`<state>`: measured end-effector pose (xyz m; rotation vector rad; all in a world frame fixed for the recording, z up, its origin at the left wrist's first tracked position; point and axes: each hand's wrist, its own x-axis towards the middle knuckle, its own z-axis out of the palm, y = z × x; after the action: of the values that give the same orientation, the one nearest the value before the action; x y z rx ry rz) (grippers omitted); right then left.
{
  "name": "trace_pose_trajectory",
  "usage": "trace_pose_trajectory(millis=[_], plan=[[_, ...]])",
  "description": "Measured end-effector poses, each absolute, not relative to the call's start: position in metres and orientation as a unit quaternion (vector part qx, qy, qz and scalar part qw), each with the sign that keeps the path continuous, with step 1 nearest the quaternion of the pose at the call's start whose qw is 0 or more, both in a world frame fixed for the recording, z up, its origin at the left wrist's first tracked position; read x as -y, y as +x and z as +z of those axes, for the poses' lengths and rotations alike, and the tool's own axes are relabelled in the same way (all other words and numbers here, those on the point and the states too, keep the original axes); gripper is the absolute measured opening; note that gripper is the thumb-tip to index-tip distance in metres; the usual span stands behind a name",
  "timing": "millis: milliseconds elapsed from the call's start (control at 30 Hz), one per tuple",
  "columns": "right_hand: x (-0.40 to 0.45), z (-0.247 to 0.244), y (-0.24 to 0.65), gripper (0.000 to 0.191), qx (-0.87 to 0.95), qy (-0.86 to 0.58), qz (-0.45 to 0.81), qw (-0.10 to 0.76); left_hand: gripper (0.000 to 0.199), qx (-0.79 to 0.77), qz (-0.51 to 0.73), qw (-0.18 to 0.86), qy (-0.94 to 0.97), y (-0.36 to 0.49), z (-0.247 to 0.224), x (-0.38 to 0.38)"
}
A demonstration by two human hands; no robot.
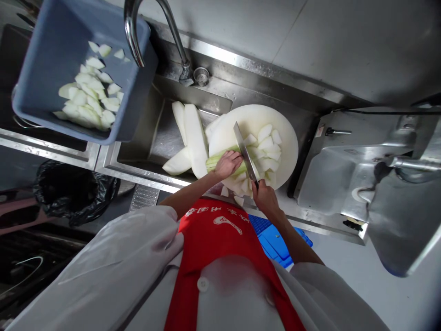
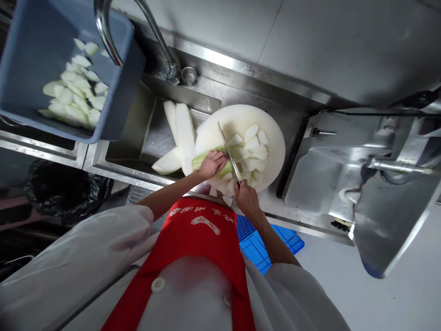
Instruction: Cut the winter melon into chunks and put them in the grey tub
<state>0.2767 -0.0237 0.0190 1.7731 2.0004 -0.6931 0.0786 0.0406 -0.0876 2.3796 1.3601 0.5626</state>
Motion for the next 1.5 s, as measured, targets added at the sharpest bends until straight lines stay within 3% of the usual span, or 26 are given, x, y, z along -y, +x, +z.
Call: trace_pose_trajectory(millis=[333,700,833,1000,1067,1167,1267,1367,1500], plan=[[0.019,0.026,0.287,0.029,-0.724,0.606,-0.254,0.208,0.035,-0.489,0.191,0.169,0.834,0.079,-0.087,-0.034],[-0.023,-0.024,0.268,0.036,-0.709,0.633,-0.277,0.141,0.037,-0.483,0.206,0.191,0.829,0.073,-0.097,-0.033],[-0.025,-0.015,0.296,0.036,-0.718,0.629,-0.275,0.117,0.036,-0.490,0.206,0.190,0.825,0.073,-0.097,-0.033],[-0.003,0.004,0.287,0.035,-0.721,0.637,-0.226,0.151,0.034,-0.523,0.185,0.180,0.812,0.067,-0.089,-0.025],[0.002,0.004,0.278,0.035,-0.718,0.638,-0.226,0.164,0.046,-0.550,0.160,0.168,0.802,0.057,-0.087,-0.014],[0.002,-0.001,0.271,0.036,-0.719,0.633,-0.229,0.175,0.082,-0.575,0.116,0.154,0.795,0.040,-0.087,0.002],[-0.004,-0.009,0.271,0.036,-0.724,0.628,-0.225,0.177,0.089,-0.573,0.108,0.147,0.799,0.031,-0.091,0.004],[-0.012,-0.012,0.272,0.035,-0.725,0.627,-0.221,0.179,0.084,-0.566,0.136,0.137,0.801,0.036,-0.093,-0.009],[-0.014,-0.004,0.272,0.033,-0.726,0.624,-0.221,0.185,0.044,-0.535,0.189,0.156,0.809,0.056,-0.089,-0.035]])
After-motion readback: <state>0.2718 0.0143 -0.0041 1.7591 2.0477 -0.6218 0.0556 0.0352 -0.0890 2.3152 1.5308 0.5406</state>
